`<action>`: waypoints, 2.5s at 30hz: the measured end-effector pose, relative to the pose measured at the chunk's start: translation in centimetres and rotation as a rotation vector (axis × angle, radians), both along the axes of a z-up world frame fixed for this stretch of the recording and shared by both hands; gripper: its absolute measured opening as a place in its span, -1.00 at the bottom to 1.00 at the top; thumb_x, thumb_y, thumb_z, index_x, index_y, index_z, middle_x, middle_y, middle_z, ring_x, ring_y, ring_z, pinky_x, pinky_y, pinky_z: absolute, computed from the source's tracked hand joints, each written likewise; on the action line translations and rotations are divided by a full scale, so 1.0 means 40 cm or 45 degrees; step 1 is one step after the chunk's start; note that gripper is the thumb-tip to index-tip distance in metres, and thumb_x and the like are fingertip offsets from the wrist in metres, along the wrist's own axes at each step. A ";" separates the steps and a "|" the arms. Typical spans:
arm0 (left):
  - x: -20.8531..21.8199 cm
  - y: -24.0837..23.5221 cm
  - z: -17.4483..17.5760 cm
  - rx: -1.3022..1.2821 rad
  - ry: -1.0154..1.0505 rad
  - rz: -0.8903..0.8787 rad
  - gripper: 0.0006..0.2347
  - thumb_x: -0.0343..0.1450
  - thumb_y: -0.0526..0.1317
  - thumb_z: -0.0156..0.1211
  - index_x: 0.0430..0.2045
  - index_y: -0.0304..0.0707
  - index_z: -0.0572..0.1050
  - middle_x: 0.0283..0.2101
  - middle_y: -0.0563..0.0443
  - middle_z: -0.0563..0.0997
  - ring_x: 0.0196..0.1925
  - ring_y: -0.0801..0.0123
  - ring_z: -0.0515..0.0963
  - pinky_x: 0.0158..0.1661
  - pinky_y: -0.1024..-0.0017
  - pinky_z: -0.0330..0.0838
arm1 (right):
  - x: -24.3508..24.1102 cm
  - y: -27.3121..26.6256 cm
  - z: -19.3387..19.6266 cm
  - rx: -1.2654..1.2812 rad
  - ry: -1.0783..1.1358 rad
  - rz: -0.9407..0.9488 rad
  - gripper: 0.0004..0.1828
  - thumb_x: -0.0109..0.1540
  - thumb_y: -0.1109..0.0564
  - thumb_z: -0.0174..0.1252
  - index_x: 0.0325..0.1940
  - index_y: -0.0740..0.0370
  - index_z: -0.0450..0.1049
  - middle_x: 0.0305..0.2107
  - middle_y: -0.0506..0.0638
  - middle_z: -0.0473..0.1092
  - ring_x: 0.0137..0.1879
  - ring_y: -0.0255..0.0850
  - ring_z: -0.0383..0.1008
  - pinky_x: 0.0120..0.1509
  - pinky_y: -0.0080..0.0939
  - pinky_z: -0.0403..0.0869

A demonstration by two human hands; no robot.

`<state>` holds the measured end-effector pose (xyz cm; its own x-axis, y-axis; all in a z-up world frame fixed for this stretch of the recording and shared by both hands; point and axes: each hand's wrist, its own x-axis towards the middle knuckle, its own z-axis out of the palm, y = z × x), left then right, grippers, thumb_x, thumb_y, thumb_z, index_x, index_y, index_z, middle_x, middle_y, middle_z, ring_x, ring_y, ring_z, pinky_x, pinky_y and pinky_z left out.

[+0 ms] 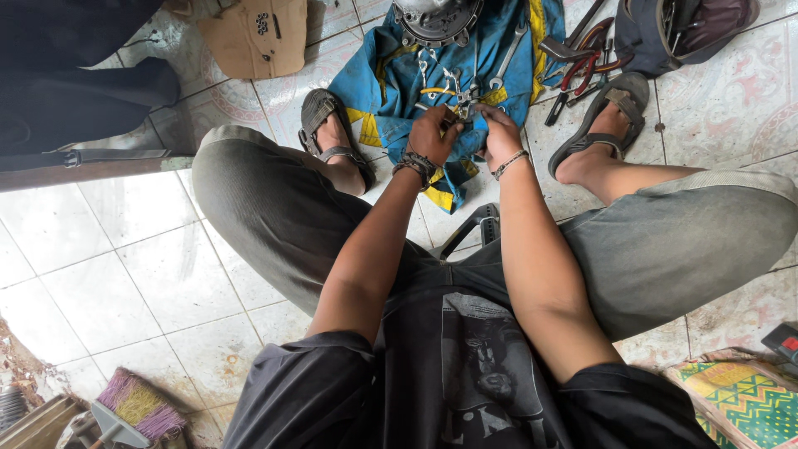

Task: The person sits on the floor and uses a wrench and pliers to loosen and remove a bolt from a disassembled engine block. They manipulate the bolt and nut with their hands and tools, placing them on a cloth nearby.

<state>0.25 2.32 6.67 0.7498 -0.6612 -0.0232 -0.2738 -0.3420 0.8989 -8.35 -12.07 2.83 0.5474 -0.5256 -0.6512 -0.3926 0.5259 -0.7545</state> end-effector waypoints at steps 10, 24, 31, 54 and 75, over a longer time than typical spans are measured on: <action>-0.011 -0.004 -0.011 0.253 -0.333 -0.137 -0.77 0.61 -0.11 -0.14 -0.36 -0.22 0.36 -0.39 -0.16 0.41 -0.33 0.02 0.52 -0.35 0.13 0.53 | 0.019 0.012 -0.051 -0.159 -0.431 0.190 -0.69 0.36 0.33 0.06 0.14 0.12 0.50 -0.29 -0.08 0.47 -0.20 -0.37 0.56 -0.13 -0.43 0.60; 0.030 -0.016 -0.207 0.406 0.094 0.277 -0.59 0.57 0.03 -0.21 -0.55 -0.18 0.49 -0.64 -0.18 0.50 -0.60 0.02 0.53 -0.61 0.14 0.36 | 0.016 0.038 0.062 -0.211 -0.351 0.286 -0.75 0.41 0.25 0.04 0.14 0.07 0.49 -0.50 -0.07 0.47 -0.56 -0.35 0.40 -0.54 -0.45 0.39; 0.011 -0.032 -0.149 0.435 -0.157 0.180 -0.59 0.58 -0.03 -0.23 -0.67 -0.14 0.39 -0.76 -0.06 0.39 -0.74 0.33 0.36 -0.70 0.38 0.29 | 0.035 0.052 0.018 -0.093 -0.414 0.303 -0.72 0.32 0.36 0.09 0.06 0.13 0.52 -0.43 -0.12 0.48 -0.41 -0.43 0.46 -0.37 -0.53 0.46; 0.006 -0.021 -0.069 0.363 -0.043 0.213 -0.55 0.58 0.06 -0.18 -0.75 -0.06 0.34 -0.81 0.00 0.28 -0.78 0.32 0.25 -0.67 0.30 0.19 | 0.037 0.032 -0.067 -0.065 -0.476 0.200 -0.79 0.33 0.36 0.01 -0.06 0.18 0.50 -0.39 -0.03 0.52 -0.30 -0.37 0.55 -0.18 -0.45 0.57; 0.001 -0.025 -0.110 0.457 0.279 0.302 -0.51 0.51 0.11 -0.11 -0.88 -0.03 0.35 -0.84 0.01 0.38 -0.76 0.24 0.37 -0.61 0.19 0.24 | 0.029 0.039 -0.080 -0.290 -0.490 0.343 -0.77 0.35 0.38 0.00 -0.04 0.14 0.46 -0.35 -0.03 0.52 -0.23 -0.35 0.52 -0.15 -0.42 0.50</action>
